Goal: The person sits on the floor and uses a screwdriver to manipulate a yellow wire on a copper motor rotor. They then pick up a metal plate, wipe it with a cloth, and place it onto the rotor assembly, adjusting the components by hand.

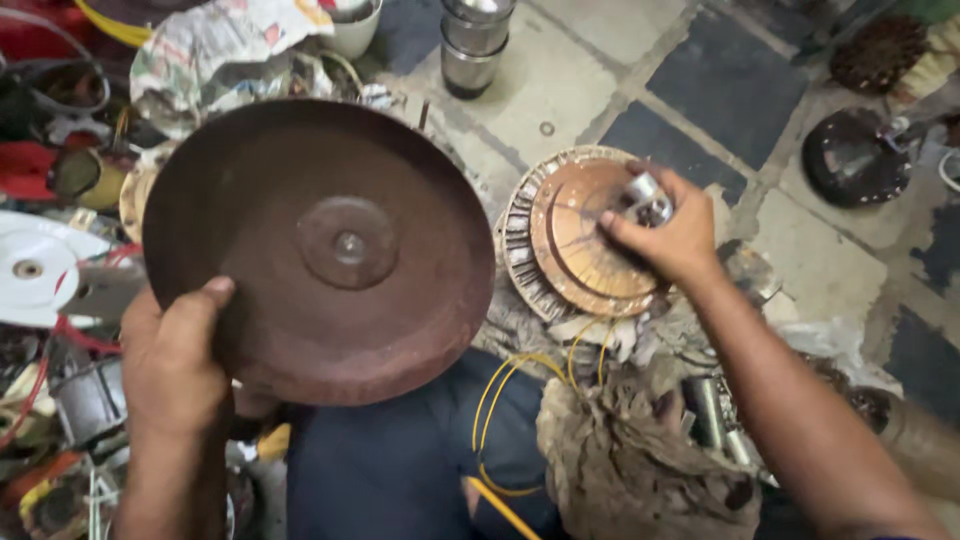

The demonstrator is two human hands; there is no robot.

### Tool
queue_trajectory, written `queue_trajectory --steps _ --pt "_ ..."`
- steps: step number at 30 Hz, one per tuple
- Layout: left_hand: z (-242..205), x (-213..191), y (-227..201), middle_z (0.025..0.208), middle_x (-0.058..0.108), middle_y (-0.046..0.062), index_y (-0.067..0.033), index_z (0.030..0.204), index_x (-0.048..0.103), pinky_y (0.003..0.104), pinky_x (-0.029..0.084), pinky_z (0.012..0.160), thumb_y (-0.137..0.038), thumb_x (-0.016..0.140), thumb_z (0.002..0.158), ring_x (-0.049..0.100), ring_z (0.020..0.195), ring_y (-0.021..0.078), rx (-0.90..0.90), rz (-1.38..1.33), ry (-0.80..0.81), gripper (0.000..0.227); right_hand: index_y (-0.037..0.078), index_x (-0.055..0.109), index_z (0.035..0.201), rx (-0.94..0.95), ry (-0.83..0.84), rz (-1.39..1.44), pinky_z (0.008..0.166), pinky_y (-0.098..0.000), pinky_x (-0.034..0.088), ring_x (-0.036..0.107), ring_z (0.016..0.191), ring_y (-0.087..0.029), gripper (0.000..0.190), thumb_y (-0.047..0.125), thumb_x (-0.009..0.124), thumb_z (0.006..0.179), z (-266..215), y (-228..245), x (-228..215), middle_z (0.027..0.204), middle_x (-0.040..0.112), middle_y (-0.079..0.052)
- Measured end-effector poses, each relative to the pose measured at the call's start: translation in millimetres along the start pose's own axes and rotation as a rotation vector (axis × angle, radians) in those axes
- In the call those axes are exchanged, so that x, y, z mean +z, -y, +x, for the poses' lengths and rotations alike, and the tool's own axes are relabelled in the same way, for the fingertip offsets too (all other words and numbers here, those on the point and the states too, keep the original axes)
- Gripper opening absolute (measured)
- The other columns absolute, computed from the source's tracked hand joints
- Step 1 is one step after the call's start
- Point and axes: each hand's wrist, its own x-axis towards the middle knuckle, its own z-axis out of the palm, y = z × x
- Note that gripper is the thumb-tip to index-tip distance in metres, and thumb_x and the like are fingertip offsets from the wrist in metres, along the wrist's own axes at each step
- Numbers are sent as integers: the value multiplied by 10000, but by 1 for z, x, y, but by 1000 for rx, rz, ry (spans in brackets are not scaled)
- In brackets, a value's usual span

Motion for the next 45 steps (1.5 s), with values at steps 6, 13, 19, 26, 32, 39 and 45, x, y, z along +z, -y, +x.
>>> queue_trajectory --steps 6,13,19,26,32,39,45 --pt "-1 39 -21 1043 701 59 29 1181 635 276 484 832 -157 553 931 638 906 136 329 189 88 322 -18 688 1335 70 -326 145 946 -318 536 676 1029 -191 606 242 846 811 -38 -8 -17 1161 717 -120" --pt "-18 129 -18 785 619 104 34 955 629 325 452 670 -101 624 980 517 740 156 417 341 173 137 -58 644 1269 55 -549 1060 990 -347 559 692 1060 -213 572 274 762 819 -91 -49 -65 1179 720 -102" --pt "-15 250 12 857 691 31 12 998 663 271 497 698 -146 673 947 601 771 97 455 97 201 166 25 672 1061 133 -701 1240 843 -397 547 669 889 -253 422 397 728 869 -118 -113 -107 992 697 -108" --pt "-24 333 58 714 619 35 11 843 663 299 433 555 -422 789 887 527 621 113 45 84 272 453 79 670 958 151 -777 1321 794 -357 533 655 833 -209 364 416 699 824 -127 -115 -120 896 695 -44" --pt "-2 340 105 754 643 98 44 880 661 386 484 587 -535 737 896 602 644 220 -104 145 417 584 88 656 940 145 -773 1343 805 -352 545 663 839 -204 336 402 705 831 -123 -110 -118 893 687 -38" --pt "13 331 145 954 768 169 41 1176 697 365 569 739 -537 701 886 724 820 235 230 198 461 647 71 688 1041 70 -669 1265 918 -367 581 684 958 -233 349 355 749 848 -119 -99 -123 1017 714 -75" --pt "4 328 152 945 617 159 11 1233 646 434 493 599 -577 432 1023 590 708 265 -66 -149 572 660 -69 672 1313 -35 -296 1170 1020 -379 569 702 1075 -254 560 262 753 869 -87 -11 -116 1221 716 -154"
